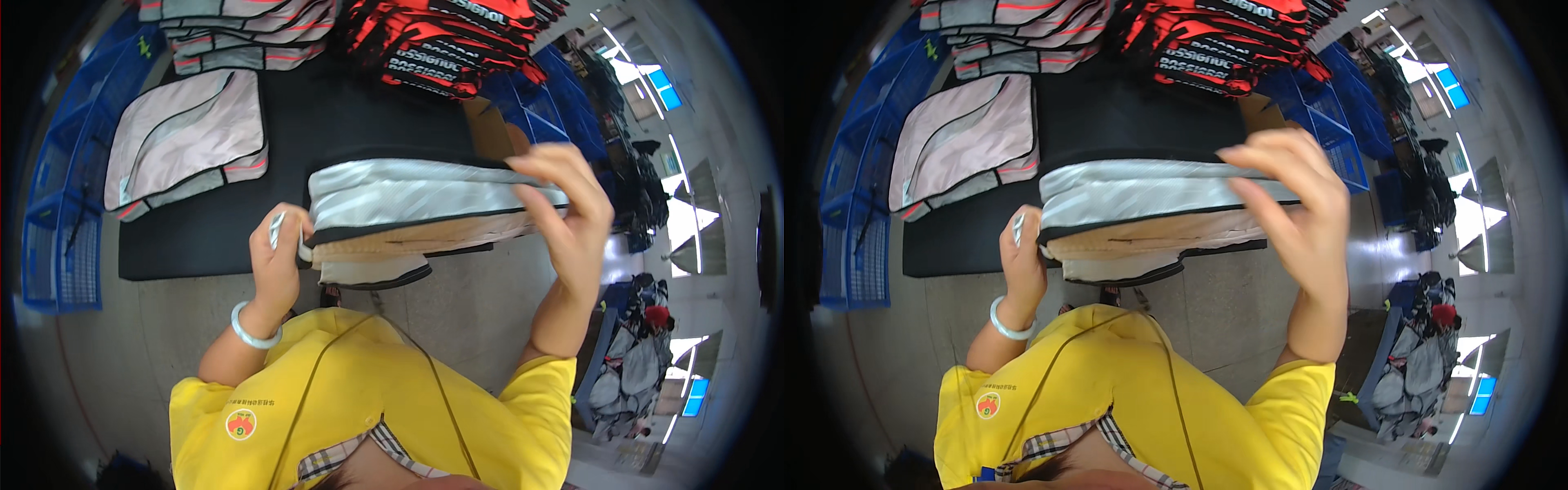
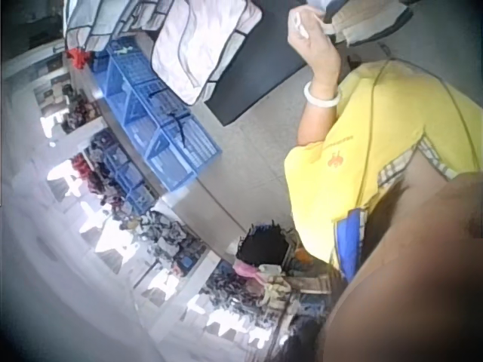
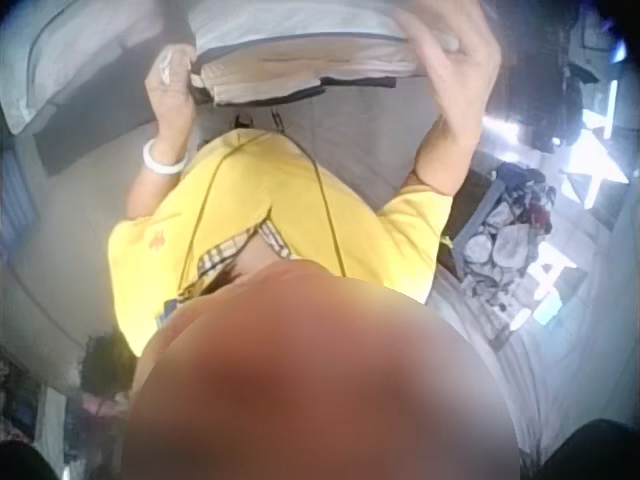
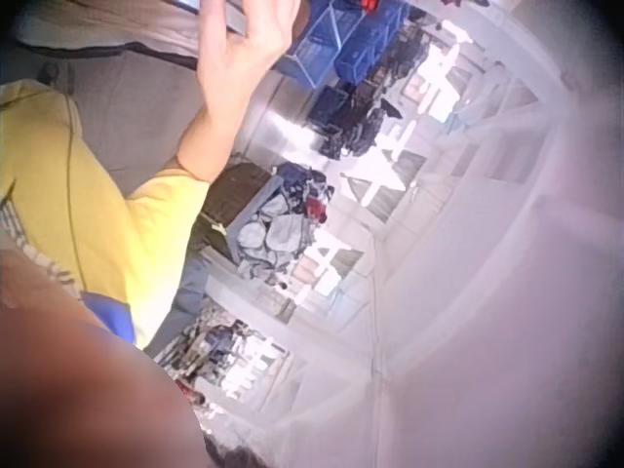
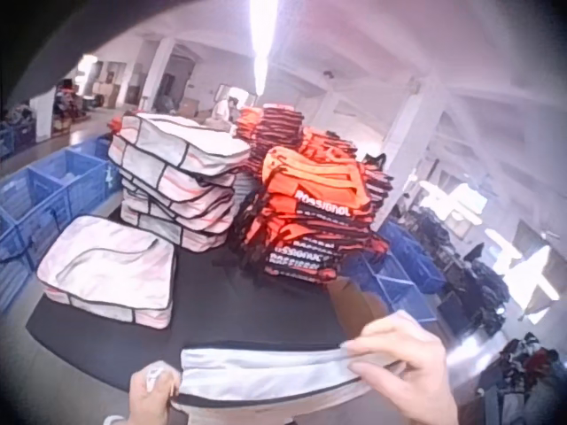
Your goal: Inspecting and zipping fabric bags or covers at a manufacturing workstation.
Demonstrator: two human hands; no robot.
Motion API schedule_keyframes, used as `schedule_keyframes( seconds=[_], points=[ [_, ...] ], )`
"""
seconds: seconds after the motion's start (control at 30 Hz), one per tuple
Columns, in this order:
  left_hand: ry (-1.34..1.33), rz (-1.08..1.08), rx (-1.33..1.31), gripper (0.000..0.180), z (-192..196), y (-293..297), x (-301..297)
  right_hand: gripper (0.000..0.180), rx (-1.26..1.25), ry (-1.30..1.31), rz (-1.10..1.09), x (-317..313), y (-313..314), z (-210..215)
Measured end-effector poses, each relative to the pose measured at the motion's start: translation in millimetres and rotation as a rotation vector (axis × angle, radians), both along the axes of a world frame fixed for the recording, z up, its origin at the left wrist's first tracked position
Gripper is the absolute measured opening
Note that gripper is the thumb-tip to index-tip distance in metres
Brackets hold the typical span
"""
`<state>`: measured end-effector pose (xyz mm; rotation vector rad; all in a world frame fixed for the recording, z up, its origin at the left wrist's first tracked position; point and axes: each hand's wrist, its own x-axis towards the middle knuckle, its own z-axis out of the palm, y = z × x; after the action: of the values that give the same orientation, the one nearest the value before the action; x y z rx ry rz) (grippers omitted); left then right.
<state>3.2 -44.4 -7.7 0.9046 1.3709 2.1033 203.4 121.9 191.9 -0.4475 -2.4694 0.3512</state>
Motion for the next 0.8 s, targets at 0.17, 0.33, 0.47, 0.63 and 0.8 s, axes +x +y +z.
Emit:
schedule_keyframes(
  seconds=[0.17,0.33,0.47,0.63,0.8],
  points=[
    [-0.045,-0.022,0.012,0.031,1,-10,9,0.029,0.016,-0.152,0.209,-27,15,1],
    [-0.024,-0.005,0.017,0.032,0,-14,10,0.029,-0.143,-0.104,0.276,-30,12,0],
    [-0.016,-0.012,0.008,0.031,1,-15,13,0.023,-0.122,-0.164,0.389,-22,24,-7],
    [-0.048,0.032,-0.003,0.031,-8,-15,11,0.011,0.033,-0.084,0.247,-9,29,-4],
    [-0.027,0.036,-0.017,0.031,-7,-13,12,0.016,0.061,0.075,0.109,13,30,1]
  ],
)
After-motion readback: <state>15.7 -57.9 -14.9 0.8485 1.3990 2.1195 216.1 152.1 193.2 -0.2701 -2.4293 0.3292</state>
